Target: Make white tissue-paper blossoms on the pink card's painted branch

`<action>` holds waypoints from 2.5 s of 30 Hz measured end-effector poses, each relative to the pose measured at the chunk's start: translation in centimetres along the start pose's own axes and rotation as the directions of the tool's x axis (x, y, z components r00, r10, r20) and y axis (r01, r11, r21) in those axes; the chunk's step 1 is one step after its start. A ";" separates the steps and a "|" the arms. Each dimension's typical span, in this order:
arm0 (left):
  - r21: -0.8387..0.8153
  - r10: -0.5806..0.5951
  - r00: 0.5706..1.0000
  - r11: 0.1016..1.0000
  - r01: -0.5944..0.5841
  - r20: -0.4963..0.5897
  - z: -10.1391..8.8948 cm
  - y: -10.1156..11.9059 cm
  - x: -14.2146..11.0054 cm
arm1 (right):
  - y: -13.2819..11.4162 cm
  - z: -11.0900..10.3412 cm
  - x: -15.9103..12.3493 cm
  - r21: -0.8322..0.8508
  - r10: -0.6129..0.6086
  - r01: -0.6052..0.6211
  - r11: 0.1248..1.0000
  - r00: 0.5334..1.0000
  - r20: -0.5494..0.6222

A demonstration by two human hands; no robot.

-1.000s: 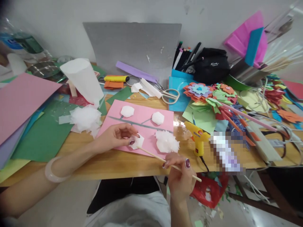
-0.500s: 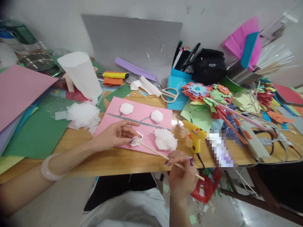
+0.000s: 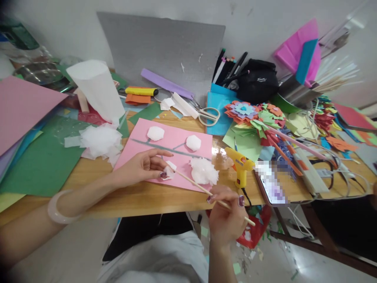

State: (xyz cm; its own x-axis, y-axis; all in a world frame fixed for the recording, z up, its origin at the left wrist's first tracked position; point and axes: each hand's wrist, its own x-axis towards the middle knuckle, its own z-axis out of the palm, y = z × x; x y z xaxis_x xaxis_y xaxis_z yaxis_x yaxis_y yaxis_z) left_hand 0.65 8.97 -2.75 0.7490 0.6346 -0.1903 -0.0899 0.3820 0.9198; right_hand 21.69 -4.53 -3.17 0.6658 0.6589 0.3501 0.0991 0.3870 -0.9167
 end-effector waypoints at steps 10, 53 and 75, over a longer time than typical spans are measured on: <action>0.062 0.031 0.999 0.998 -0.032 0.016 0.1 -0.3 0.0 | -0.1 -0.2 0.2 0.001 0.075 -0.075 0.997 0.997 0.005; 0.082 -0.028 0.998 0.996 0.033 -0.059 0.9 0.4 -0.3 | 0.0 -0.9 -2.0 -0.225 -0.254 0.318 0.921 0.928 0.273; 0.188 -0.076 0.976 0.975 0.115 -0.203 1.3 0.9 -0.4 | 0.2 -1.3 0.3 -0.132 -0.093 0.061 0.989 0.965 -0.246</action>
State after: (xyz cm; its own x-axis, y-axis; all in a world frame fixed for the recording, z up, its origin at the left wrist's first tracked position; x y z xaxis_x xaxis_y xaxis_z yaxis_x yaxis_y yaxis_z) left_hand 1.10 8.17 -1.35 0.6048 0.7267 -0.3258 0.1220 0.3197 0.9396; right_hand 22.84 -5.09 -3.51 0.8153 0.4408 0.3755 0.2367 0.3381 -0.9108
